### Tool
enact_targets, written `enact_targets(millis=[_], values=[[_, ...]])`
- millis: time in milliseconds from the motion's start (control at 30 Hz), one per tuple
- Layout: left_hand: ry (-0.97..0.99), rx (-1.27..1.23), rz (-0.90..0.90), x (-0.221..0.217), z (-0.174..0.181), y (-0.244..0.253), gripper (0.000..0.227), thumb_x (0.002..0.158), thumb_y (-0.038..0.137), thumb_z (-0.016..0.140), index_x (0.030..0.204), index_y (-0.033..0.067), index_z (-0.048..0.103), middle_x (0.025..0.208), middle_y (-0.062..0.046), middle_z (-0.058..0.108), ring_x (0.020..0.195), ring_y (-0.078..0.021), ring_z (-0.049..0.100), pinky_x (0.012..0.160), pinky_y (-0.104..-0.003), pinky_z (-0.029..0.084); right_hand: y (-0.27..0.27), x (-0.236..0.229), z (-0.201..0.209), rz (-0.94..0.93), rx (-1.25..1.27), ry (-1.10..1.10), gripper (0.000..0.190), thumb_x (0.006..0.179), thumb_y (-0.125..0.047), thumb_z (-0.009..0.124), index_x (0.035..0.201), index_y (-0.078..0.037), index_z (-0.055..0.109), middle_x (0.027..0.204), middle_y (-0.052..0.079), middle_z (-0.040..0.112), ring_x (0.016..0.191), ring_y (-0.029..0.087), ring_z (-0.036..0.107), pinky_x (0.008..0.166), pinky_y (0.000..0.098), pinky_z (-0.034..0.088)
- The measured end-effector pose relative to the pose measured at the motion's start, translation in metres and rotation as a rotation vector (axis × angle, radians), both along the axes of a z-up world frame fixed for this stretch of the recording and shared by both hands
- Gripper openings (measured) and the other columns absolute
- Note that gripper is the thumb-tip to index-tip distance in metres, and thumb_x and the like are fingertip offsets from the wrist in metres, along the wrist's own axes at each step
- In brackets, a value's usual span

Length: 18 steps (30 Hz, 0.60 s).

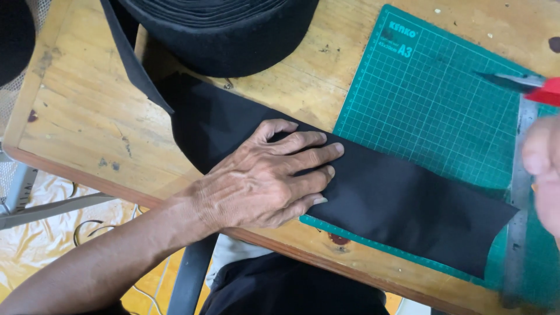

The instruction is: The person unrolls a black fabric strip on a green cutting mat, folds it, and measures it with a metal ruler. They then use a red utility knife to cut the fabric along the ruler's edge. The person repeats the measuring and cutting process to create a rectangular piece of fabric.

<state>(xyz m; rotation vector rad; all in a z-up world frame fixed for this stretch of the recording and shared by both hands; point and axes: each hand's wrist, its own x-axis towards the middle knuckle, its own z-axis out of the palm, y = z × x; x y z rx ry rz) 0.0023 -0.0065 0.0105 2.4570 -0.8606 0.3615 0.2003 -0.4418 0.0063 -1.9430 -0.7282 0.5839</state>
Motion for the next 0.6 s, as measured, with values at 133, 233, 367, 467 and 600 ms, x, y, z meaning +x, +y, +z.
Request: enact_targets(millis=[133,233,367,467,600], values=[[0.017,0.005,-0.023,0.002,0.002,-0.001,0.031,0.107,0.031,0.051,0.119,0.0086,0.069,0.146,-0.013,0.061,0.132,-0.0344,0.059,0.104,-0.051,0.037,0.132,-0.042,0.045,-0.274,0.338,0.117,0.03,0.117,-0.054,0.052,0.129,-0.026,0.057,0.087,-0.018,0.049,0.068,-0.007,0.043,0.059,0.0126,0.041],[0.041,0.024,-0.016,0.002,0.005,-0.002,0.029,0.105,0.03,0.056,0.121,0.0098,0.07,0.147,-0.012,0.06,0.133,-0.0333,0.058,0.105,-0.052,0.038,0.18,-0.052,0.063,-0.246,0.389,0.139,0.025,0.105,-0.036,0.059,0.124,-0.02,0.055,0.133,-0.004,0.06,0.053,-0.001,0.046,0.048,0.0132,0.048],[0.034,0.0,-0.004,0.005,0.007,-0.003,0.027,0.106,0.029,0.057,0.118,0.0084,0.07,0.145,-0.013,0.062,0.132,-0.0331,0.061,0.106,-0.051,0.039,0.209,-0.051,0.077,-0.174,0.381,0.265,0.022,0.106,-0.03,0.051,0.12,-0.014,0.044,0.116,0.026,0.069,0.048,0.016,0.056,0.039,0.0262,0.051],[0.034,-0.01,0.006,0.005,0.006,-0.003,0.026,0.106,0.027,0.057,0.117,0.0084,0.07,0.144,-0.014,0.063,0.13,-0.0334,0.062,0.106,-0.051,0.04,0.222,-0.051,0.083,-0.11,0.305,0.314,0.038,0.1,-0.021,0.052,0.132,-0.004,0.039,0.116,0.028,0.064,0.052,0.021,0.059,0.045,0.031,0.057],[0.045,-0.02,0.014,0.006,0.005,-0.003,0.023,0.105,0.026,0.059,0.115,0.0086,0.07,0.143,-0.014,0.064,0.129,-0.0345,0.064,0.105,-0.051,0.04,0.225,-0.045,0.07,-0.054,0.308,0.274,0.049,0.094,-0.02,0.055,0.131,0.012,0.048,0.106,0.028,0.063,0.064,0.031,0.065,0.045,0.031,0.054]])
